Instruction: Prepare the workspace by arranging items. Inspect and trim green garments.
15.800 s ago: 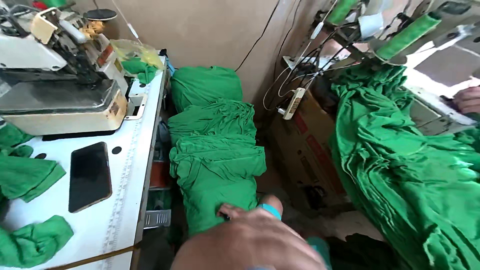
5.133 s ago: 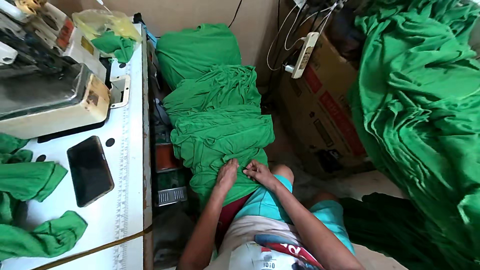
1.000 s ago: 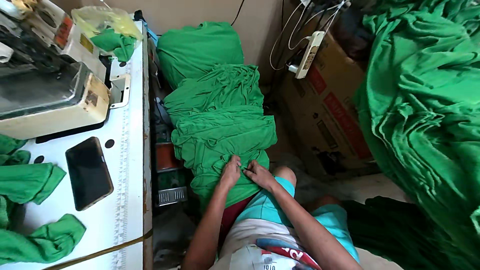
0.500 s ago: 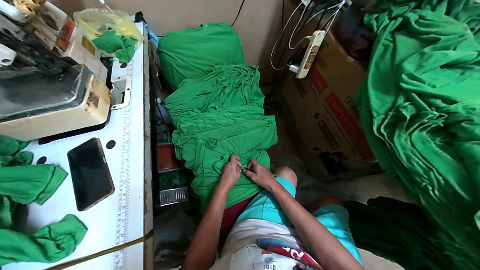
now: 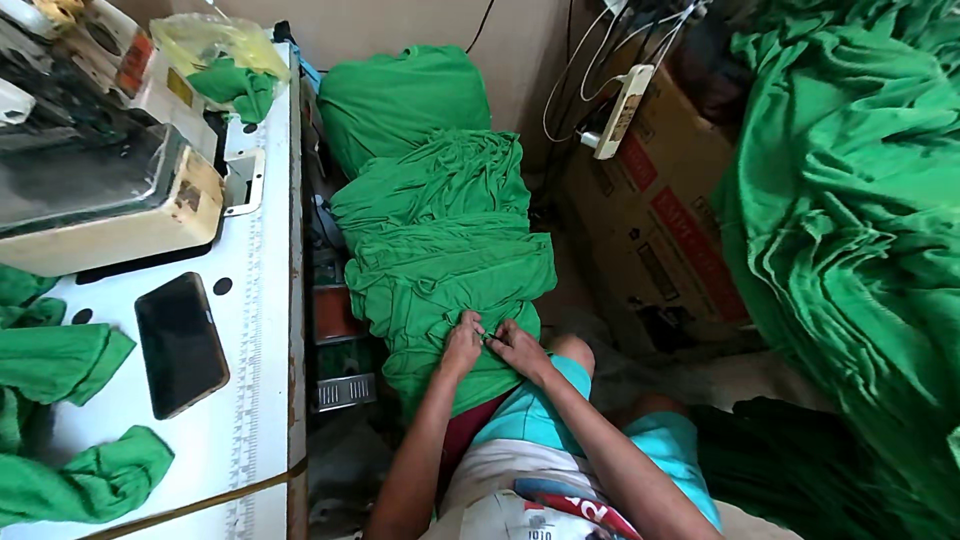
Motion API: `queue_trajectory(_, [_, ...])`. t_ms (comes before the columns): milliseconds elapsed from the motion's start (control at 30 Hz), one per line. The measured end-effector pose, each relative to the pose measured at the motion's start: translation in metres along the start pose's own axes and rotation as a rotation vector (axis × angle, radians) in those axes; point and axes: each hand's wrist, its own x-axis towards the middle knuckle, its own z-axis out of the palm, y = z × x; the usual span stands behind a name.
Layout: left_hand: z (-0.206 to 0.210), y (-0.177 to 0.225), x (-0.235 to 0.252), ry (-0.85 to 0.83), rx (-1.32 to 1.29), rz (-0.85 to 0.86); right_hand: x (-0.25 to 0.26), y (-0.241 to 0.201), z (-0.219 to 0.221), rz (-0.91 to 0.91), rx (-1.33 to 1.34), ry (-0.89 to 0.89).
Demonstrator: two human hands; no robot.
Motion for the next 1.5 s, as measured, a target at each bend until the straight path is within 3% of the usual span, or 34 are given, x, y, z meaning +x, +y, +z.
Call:
queue_trajectory(167, [-0.001, -0.002, -0.001, 0.012, -0.012, 0.017, 0.002, -0.006, -0.002, -0.028, -0.026, -0.052])
queue_trajectory(233, [0.000, 0.000, -0.001, 0.011, -0.018, 0.013, -0.001, 0.000, -0.002, -0.155, 0.276, -0.045])
queue_trajectory(333, [-0.001, 0.001, -0.001, -0.001, -0.022, 0.002, -0.001, 0.010, 0.003, -0.273, 1.023, 0.003])
queue_trajectory(433, [-0.002, 0.001, -0.002, -0.015, -0.015, -0.006, 0.005, 0.020, -0.004, -0.193, 1.240, 0.139])
queue_trajectory(733, [0.009, 0.004, 0.005, 0.040, 0.153, 0.010, -0.003, 0.025, 0.000, -0.153, 0.876, 0.105])
queue_trajectory(900, [0.002, -0.004, 0.006, 0.079, -0.060, -0.035, -0.003, 0.023, 0.002, -0.167, 0.571, 0.048])
queue_trajectory(1067, [0.006, -0.008, 0.004, 0.149, -0.078, 0.020, 0.000, 0.015, 0.002, -0.137, 0.298, -0.016])
queue_trajectory(1367, [0.007, -0.006, 0.003, 0.196, -0.168, 0.002, 0.005, 0.006, -0.001, -0.116, 0.196, -0.055])
queue_trajectory(1500, [0.008, -0.008, 0.007, 0.214, -0.246, 0.005, -0.003, 0.016, 0.005, -0.122, 0.584, 0.093])
